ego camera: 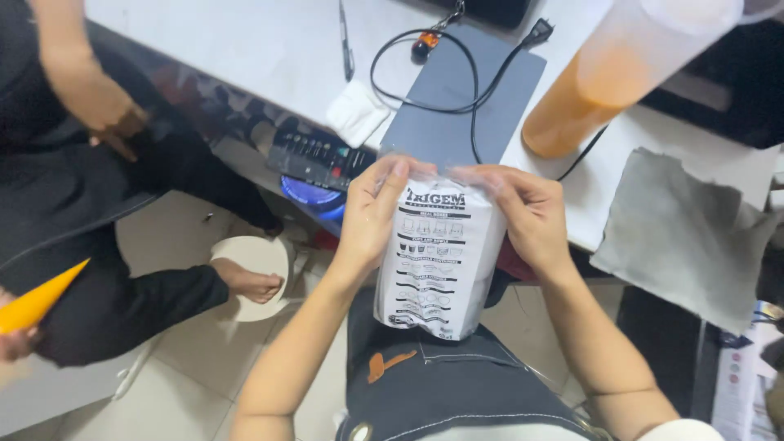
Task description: Organizing and labeling various food containers, spices, and supplies on a storage shelf.
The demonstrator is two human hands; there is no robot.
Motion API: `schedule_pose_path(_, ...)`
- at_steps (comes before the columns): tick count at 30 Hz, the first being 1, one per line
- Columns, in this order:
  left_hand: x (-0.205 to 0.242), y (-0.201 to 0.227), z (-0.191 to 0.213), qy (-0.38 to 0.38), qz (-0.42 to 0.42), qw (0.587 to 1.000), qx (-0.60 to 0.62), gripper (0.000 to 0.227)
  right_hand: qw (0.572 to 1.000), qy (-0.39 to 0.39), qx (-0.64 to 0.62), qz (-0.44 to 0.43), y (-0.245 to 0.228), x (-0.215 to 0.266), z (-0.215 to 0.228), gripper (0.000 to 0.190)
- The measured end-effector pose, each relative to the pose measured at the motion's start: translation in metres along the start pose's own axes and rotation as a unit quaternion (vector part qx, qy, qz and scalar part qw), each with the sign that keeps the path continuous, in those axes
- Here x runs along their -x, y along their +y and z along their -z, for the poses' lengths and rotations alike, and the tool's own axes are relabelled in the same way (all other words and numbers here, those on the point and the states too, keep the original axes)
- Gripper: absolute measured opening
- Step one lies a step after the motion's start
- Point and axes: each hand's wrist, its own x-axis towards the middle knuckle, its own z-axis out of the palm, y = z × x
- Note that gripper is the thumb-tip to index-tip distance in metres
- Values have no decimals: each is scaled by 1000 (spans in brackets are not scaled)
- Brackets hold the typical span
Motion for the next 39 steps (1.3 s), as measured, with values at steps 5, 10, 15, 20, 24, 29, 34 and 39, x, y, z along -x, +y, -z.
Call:
schedule_pose_path(5,-50,-8,12,-48,31,997,50,33,990,135,-42,-5,12,-33,-10,34)
schedule_pose_path(10,-91,-20,28,-102,92,988,66,30,978,208,3,-6,37,-51,-17,33)
schedule_pose_path(15,-155,-19,33,-154,144,973,91,27,959,280,47,-20,55,-96,-10,33)
schedule_pose_path(20,-186,-62,38,-165,100,977,95,26,946,312,47,-72,80,-110,0,30)
schedule_pose_path(24,-184,-73,38,-161,67,983,53,31,950,296,50,-91,63,-108,-11,25)
schedule_pose_path(29,-190,-52,36,-169,53,984,7,32,955,250,131,-96,58,-111,-14,35)
schedule_pose_path(34,-200,-43,43,-215,67,974,13,28,953,278,59,-104,74,-100,-11,25)
schedule_pose_path(39,-210,-35,63,-298,9,953,-47,26,955,281,36,-87,80,-95,-11,17)
